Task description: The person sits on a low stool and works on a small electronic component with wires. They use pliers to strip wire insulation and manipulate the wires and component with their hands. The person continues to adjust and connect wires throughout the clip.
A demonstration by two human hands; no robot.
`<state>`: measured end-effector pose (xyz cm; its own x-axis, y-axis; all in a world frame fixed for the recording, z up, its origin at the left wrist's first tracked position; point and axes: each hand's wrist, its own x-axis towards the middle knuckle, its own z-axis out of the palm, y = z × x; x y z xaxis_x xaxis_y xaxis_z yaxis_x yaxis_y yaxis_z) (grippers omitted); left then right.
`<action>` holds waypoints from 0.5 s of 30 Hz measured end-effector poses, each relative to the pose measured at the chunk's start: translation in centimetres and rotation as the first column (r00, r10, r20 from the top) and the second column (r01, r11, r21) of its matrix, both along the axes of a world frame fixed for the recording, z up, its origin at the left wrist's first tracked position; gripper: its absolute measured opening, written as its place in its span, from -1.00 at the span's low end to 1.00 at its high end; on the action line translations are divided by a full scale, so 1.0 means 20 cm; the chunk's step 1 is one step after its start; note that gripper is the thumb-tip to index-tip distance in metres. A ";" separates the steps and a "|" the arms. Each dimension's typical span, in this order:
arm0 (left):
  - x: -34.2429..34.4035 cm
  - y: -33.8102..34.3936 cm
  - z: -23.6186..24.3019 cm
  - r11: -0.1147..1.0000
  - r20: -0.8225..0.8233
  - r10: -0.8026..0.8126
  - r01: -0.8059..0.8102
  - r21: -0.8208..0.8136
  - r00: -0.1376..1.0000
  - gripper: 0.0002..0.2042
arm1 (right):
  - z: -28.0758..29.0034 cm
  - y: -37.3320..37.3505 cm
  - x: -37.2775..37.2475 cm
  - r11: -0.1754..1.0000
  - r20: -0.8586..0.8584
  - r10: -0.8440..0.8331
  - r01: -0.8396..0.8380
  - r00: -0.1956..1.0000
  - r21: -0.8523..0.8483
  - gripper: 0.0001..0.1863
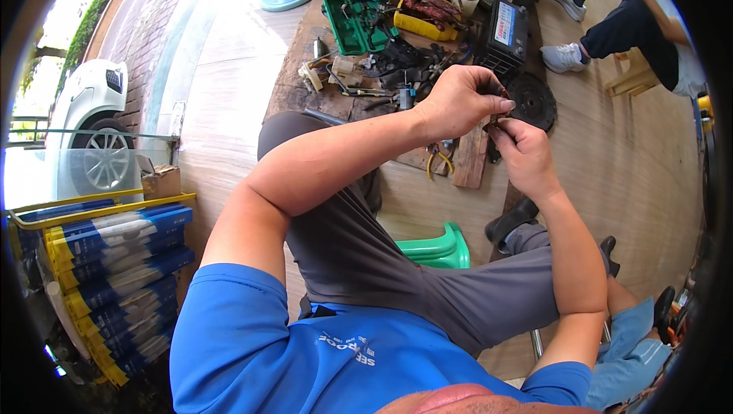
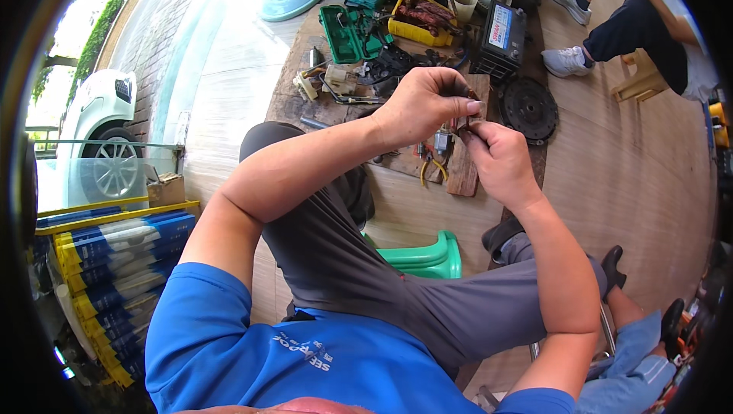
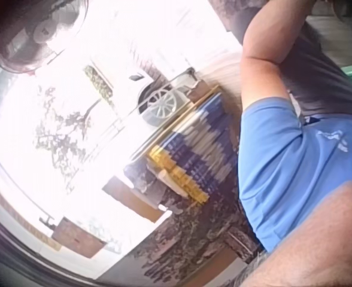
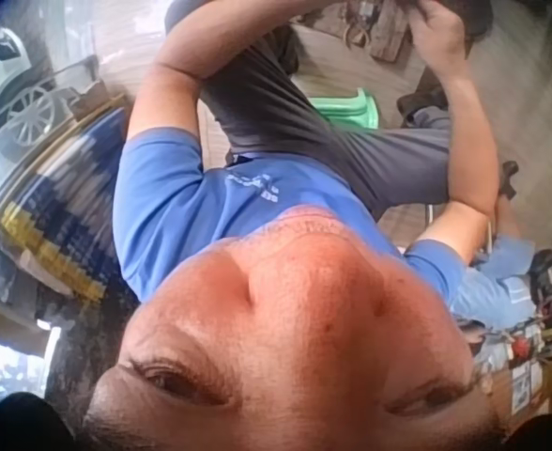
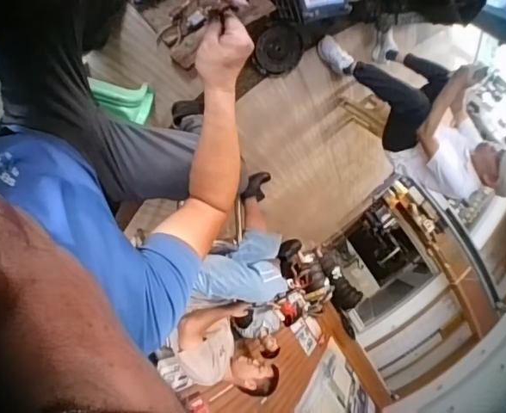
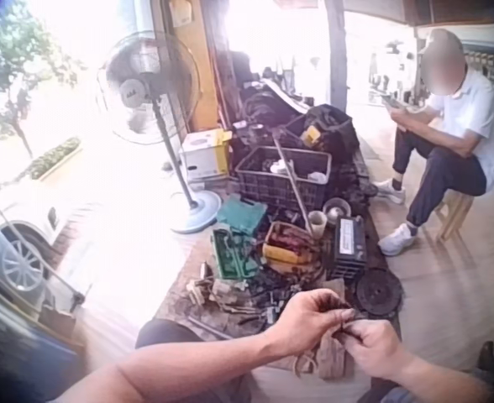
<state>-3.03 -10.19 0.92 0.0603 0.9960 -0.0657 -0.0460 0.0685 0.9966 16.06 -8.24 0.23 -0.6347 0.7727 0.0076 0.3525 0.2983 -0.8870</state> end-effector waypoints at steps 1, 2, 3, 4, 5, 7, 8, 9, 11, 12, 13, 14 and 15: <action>0.01 0.00 0.00 1.000 -0.019 0.011 -0.011 0.004 1.000 -0.85 | 0.01 0.00 0.00 0.999 0.023 0.003 -0.004 1.000 0.040 -0.87; 0.01 -0.01 0.01 1.000 -0.038 0.022 -0.022 0.009 0.999 -0.84 | 0.01 0.00 0.00 0.998 0.030 0.003 -0.005 1.000 0.057 -0.87; 0.01 -0.01 0.01 1.000 -0.075 0.024 -0.024 -0.004 0.997 -0.84 | 0.00 0.00 -0.01 0.997 0.037 0.003 -0.006 0.999 0.074 -0.87; 0.01 -0.01 0.02 1.000 -0.108 0.023 -0.025 -0.019 0.994 -0.83 | -0.01 0.00 0.00 0.996 0.047 0.001 -0.005 0.999 0.090 -0.87; 0.01 -0.01 0.02 0.999 -0.141 0.022 -0.027 -0.033 0.990 -0.83 | -0.02 0.00 0.00 0.997 0.045 0.003 -0.007 0.999 0.079 -0.87; 0.01 -0.01 0.02 0.999 -0.064 -0.006 0.003 -0.035 0.998 -0.82 | -0.03 0.01 0.01 0.998 0.040 0.009 -0.011 0.999 0.060 -0.85; 0.01 -0.01 0.02 0.999 -0.026 -0.019 0.019 -0.035 0.999 -0.81 | -0.04 0.01 0.01 1.000 0.011 -0.003 0.002 1.000 0.013 -0.85; 0.01 -0.01 0.02 0.999 -0.009 -0.046 0.046 -0.001 0.999 -0.81 | -0.04 0.02 0.01 0.999 -0.017 -0.015 0.015 1.000 -0.034 -0.84; 0.00 0.00 -0.02 0.997 0.026 -0.071 0.071 0.017 0.997 -0.81 | -0.04 0.02 0.02 0.993 -0.037 -0.027 0.023 0.999 -0.115 -0.83; 0.00 0.01 -0.04 0.996 0.043 -0.084 0.083 0.026 0.996 -0.82 | -0.04 0.03 0.02 0.989 -0.027 -0.026 0.022 0.999 -0.148 -0.83; 0.00 0.01 -0.04 0.998 0.032 -0.063 0.063 0.007 0.998 -0.85 | -0.03 0.03 0.02 0.983 -0.018 -0.028 0.024 0.999 -0.182 -0.82; 0.01 0.01 -0.04 0.999 0.004 -0.043 0.043 0.018 0.999 -0.85 | -0.04 0.03 0.02 0.988 -0.011 -0.037 0.035 0.999 -0.150 -0.82; 0.02 0.01 -0.04 0.999 -0.023 -0.024 0.024 0.029 0.999 -0.86 | -0.04 0.03 0.02 0.992 -0.004 -0.047 0.046 0.999 -0.117 -0.83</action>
